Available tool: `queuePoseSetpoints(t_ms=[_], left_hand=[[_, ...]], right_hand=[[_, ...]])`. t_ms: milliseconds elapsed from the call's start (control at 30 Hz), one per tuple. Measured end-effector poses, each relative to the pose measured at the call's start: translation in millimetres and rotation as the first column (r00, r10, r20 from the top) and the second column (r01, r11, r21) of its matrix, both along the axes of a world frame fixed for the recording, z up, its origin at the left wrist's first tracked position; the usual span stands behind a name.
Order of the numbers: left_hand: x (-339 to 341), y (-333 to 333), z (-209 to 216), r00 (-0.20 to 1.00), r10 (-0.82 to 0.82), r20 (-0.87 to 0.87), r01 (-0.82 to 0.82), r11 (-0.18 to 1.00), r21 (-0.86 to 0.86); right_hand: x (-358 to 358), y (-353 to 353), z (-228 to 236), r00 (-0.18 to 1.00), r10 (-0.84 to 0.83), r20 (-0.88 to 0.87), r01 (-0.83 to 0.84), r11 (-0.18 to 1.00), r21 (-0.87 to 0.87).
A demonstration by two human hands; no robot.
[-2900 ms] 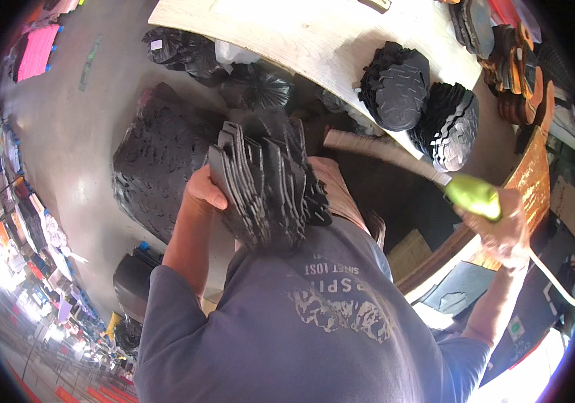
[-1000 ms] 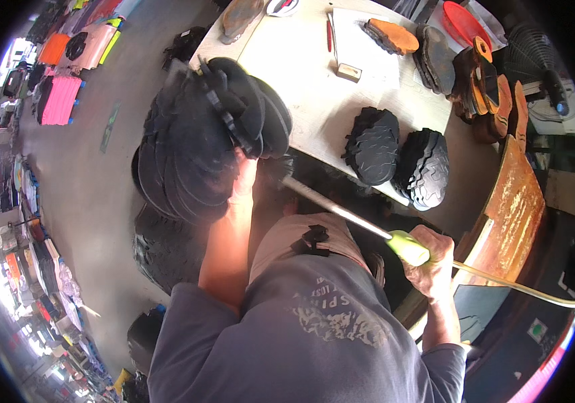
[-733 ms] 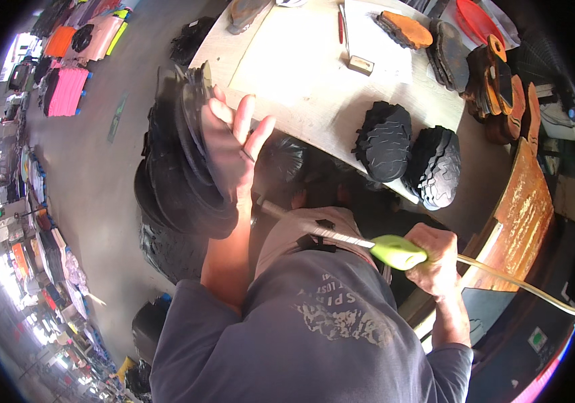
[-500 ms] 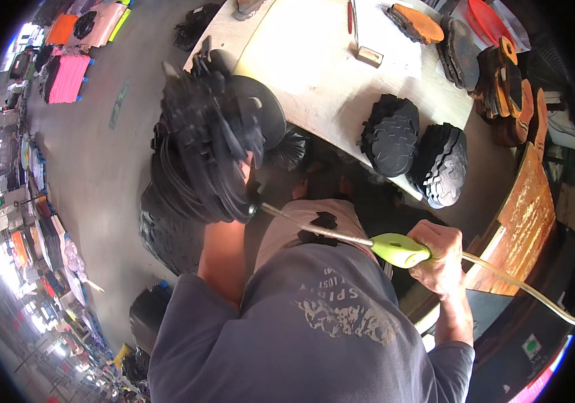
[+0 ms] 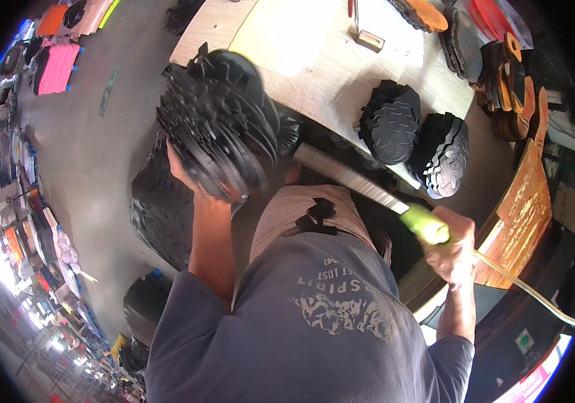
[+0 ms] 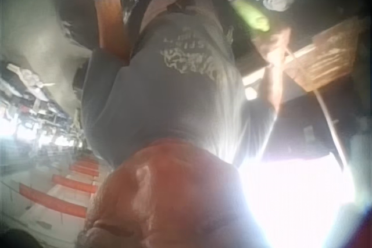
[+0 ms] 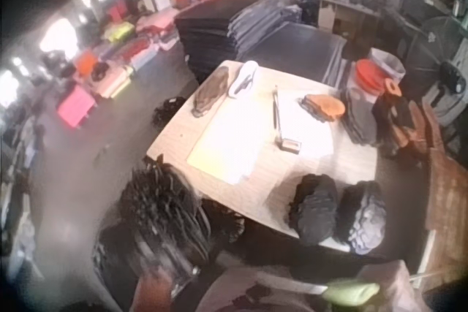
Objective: The person places a sheet of black rubber into a press, then removes several molded rubber pieces from the press. They trim the edges of the molded pieces with a knife and stack them on a table.
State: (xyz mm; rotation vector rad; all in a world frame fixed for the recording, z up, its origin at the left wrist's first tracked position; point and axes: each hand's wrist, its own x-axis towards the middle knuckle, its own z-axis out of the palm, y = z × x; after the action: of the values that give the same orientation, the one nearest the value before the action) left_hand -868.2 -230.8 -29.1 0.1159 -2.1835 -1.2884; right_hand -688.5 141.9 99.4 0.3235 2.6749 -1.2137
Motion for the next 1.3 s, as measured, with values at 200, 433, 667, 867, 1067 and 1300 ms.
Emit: queuePoseSetpoints(t_ms=[200, 433, 667, 867, 1067, 1300], left_hand=[[-0.7, 7.0, -4.1, 0.915, -0.327, -0.235, 0.399, 0.654, 0.643], [11.8, -7.0, -18.0, 0.849, -0.522, -0.085, 0.079, -0.033, 0.996], [24.8, -50.7, -45.0, 0.552, -0.829, -0.087, 0.094, -0.042, 0.995], [28.9, -73.5, -47.7, 0.244, -0.964, -0.101, 0.104, -0.077, 0.992], [17.4, -59.4, -9.0, -0.135, -0.974, 0.183, 0.155, 0.162, 0.975], [5.9, -41.3, 28.9, -0.355, -0.734, 0.579, 0.585, 0.309, 0.750]], right_hand=[[-0.8, 4.2, 0.1, 0.986, 0.168, 0.005, -0.168, 0.985, 0.031], [-1.9, 14.6, 1.7, 1.000, 0.014, 0.000, -0.014, 1.000, -0.026], [-23.0, 37.1, 27.3, 0.987, -0.064, 0.144, 0.071, 0.997, -0.042], [-44.6, 44.8, 38.8, 0.941, 0.154, 0.303, -0.149, 0.988, -0.040], [-62.2, 73.2, 41.4, 0.925, 0.287, 0.251, -0.310, 0.949, 0.060], [-74.1, 87.0, 42.4, 0.891, 0.397, 0.220, -0.424, 0.901, 0.091]])
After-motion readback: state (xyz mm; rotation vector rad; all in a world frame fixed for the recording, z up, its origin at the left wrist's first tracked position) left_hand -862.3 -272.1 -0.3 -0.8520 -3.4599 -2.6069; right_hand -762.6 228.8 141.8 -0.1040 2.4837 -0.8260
